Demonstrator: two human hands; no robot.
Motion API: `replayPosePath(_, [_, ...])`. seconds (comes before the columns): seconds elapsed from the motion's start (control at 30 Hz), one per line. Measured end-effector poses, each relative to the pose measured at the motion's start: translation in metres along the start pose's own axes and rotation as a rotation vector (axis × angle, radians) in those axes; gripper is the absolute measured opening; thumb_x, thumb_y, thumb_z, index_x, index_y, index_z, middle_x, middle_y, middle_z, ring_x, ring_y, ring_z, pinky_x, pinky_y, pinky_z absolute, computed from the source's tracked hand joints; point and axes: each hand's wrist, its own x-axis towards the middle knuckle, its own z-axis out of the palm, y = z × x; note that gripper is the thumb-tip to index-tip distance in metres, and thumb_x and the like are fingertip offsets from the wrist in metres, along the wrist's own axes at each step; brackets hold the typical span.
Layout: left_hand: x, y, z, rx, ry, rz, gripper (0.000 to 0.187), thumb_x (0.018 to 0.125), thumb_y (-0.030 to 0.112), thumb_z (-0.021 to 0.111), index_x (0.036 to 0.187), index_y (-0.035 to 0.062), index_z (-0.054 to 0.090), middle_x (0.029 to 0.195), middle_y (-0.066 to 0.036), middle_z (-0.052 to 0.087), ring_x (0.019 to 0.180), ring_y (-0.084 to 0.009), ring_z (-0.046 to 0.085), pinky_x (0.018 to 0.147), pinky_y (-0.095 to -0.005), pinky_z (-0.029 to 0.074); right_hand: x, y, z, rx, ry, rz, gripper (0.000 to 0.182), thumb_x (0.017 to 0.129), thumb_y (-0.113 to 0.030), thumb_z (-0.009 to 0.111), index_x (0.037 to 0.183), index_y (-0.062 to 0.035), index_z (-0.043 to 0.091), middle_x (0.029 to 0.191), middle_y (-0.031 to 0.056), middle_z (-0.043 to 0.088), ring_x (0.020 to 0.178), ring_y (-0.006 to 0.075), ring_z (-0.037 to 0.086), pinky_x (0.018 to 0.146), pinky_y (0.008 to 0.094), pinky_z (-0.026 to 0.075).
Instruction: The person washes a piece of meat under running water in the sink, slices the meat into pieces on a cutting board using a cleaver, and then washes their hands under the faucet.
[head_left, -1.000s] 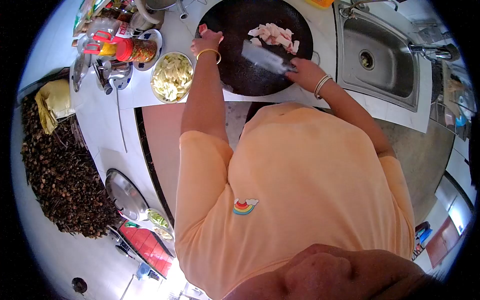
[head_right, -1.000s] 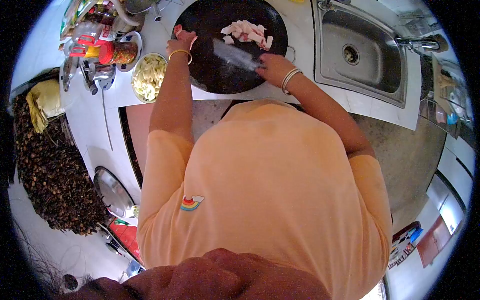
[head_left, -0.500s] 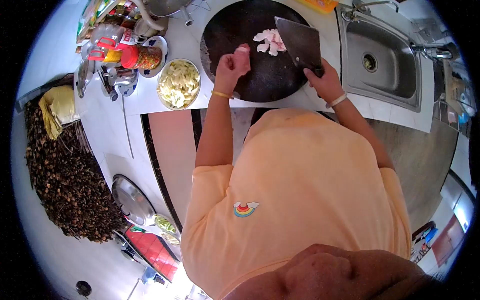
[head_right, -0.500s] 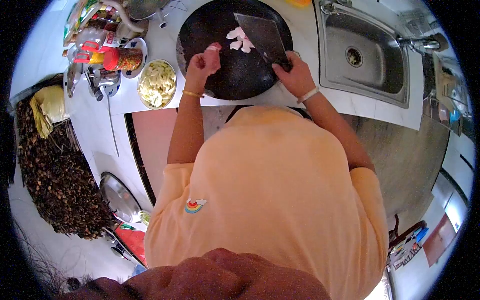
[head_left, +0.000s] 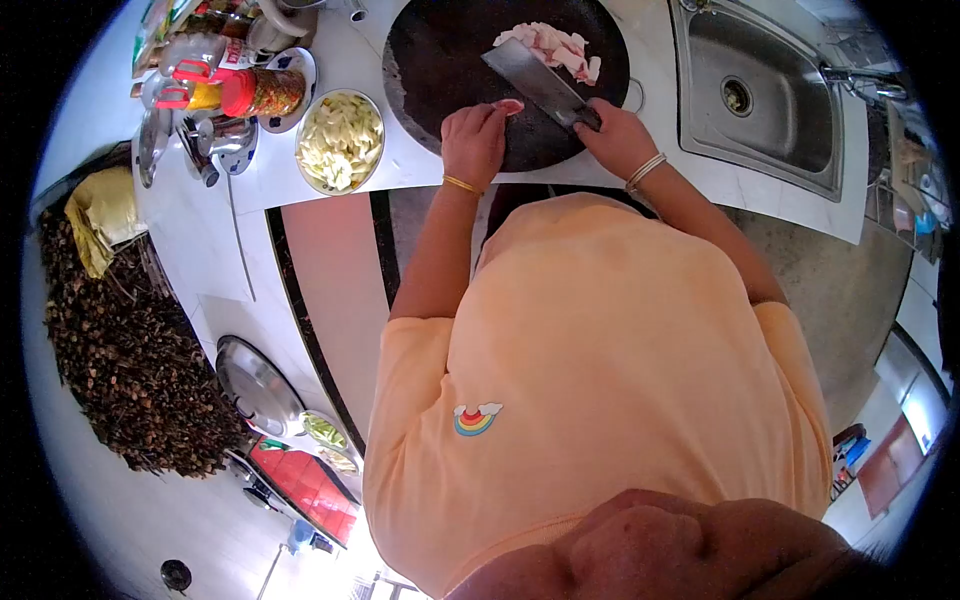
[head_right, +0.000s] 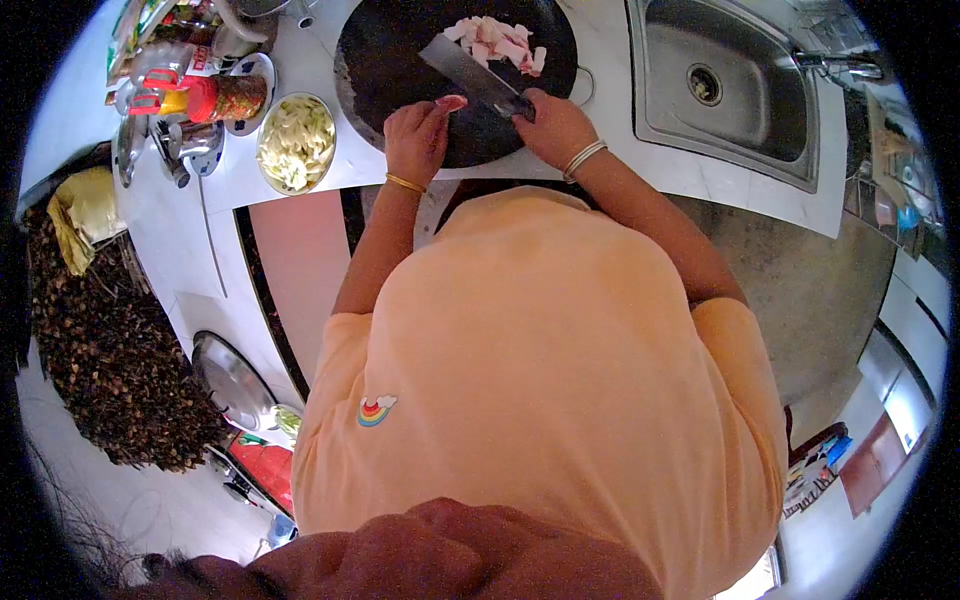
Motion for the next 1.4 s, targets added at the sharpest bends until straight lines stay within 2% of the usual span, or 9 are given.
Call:
replayPosePath(0.07, [-0.001,0.002,0.006,0.092,0.016,0.036,0.027,0.076,0.007,0.060,0.101,0.0175,0.067,0.095,-0.002,0.062,0.089,-0.0253,0.058,0.082,-0.0408,0.044,0.001,-0.004,0.000,-0.064,-0.039,-0.003,0.032,0.085,-0.026,0.061,0.107,-0.0031,0.057,0.085,0.0232,0.064,0.082,0.0419,0.062,0.071,0.0460,0.050])
replayPosePath(0.2, [0.002,0.000,0.010,0.014,0.008,0.043,0.028,0.078,0.006,0.058,0.101,0.0170,0.067,0.097,-0.002,0.062,0.089,-0.0250,0.059,0.077,-0.0395,0.047,-0.001,-0.023,0.001,-0.224,-0.086,0.008,0.025,0.086,-0.025,0.058,0.105,-0.0089,0.055,0.084,0.0196,0.065,0.079,0.0392,0.064,0.066,0.0486,0.050])
replayPosePath(0.37, [-0.002,-0.025,0.024,0.017,-0.059,0.138,0.031,0.081,0.010,0.055,0.110,0.0167,0.065,0.099,-0.004,0.060,0.089,-0.0267,0.059,0.072,-0.0415,0.051,-0.013,-0.049,0.025,-0.388,-0.024,0.020,0.019,0.086,-0.019,0.056,0.103,-0.0107,0.055,0.082,0.0158,0.065,0.075,0.0352,0.066,0.062,0.0466,0.052])
replayPosePath(0.43, [0.001,-0.032,0.025,-0.076,-0.057,0.166,0.031,0.083,0.013,0.055,0.112,0.0150,0.064,0.105,-0.006,0.058,0.092,-0.0286,0.058,0.076,-0.0413,0.050,-0.013,-0.060,0.031,-0.470,-0.011,0.031,0.016,0.086,-0.016,0.053,0.101,-0.0097,0.055,0.082,0.0158,0.066,0.075,0.0347,0.067,0.061,0.0461,0.053])
replayPosePath(0.5, [-0.004,-0.037,0.026,0.025,-0.050,0.229,0.035,0.082,0.007,0.056,0.116,0.0146,0.061,0.111,-0.006,0.057,0.091,-0.0307,0.058,0.079,-0.0421,0.049,-0.017,-0.071,0.037,-0.514,0.009,0.044,0.013,0.085,-0.014,0.052,0.098,-0.0104,0.055,0.082,0.0152,0.065,0.074,0.0339,0.067,0.060,0.0449,0.053])
replayPosePath(0.63, [-0.006,-0.041,0.028,-0.031,-0.051,0.254,0.035,0.082,0.008,0.057,0.117,0.0111,0.060,0.113,-0.007,0.055,0.097,-0.0325,0.056,0.083,-0.0433,0.048,-0.028,-0.091,0.028,-0.602,-0.026,0.135,0.015,0.084,-0.013,0.054,0.098,-0.0081,0.054,0.081,0.0149,0.065,0.074,0.0334,0.067,0.059,0.0437,0.054])
replayPosePath(0.97, [0.003,-0.034,0.018,-0.007,-0.179,0.215,0.035,0.082,0.011,0.055,0.116,0.0084,0.060,0.119,-0.009,0.053,0.103,-0.0325,0.055,0.090,-0.0447,0.046,-0.014,-0.091,0.009,-0.626,-0.151,0.134,0.018,0.083,-0.011,0.054,0.101,-0.0051,0.055,0.083,0.0169,0.067,0.078,0.0328,0.068,0.065,0.0443,0.055])
replayPosePath(1.23, [0.000,-0.033,0.019,0.050,-0.077,0.271,0.035,0.079,0.009,0.057,0.114,0.0070,0.062,0.110,-0.009,0.060,0.096,-0.0290,0.057,0.087,-0.0411,0.048,0.021,-0.073,0.034,-0.502,-0.171,0.123,0.017,0.082,-0.010,0.053,0.098,-0.0046,0.055,0.082,0.0182,0.067,0.078,0.0354,0.067,0.064,0.0464,0.053])
replayPosePath(1.4, [-0.005,-0.035,0.029,0.031,-0.011,0.257,0.034,0.080,0.011,0.056,0.113,0.0046,0.063,0.112,-0.010,0.059,0.096,-0.0286,0.057,0.084,-0.0403,0.048,0.004,-0.081,0.003,-0.499,-0.174,0.122,0.018,0.082,-0.010,0.054,0.098,-0.0019,0.058,0.084,0.0198,0.068,0.080,0.0358,0.068,0.068,0.0464,0.054])
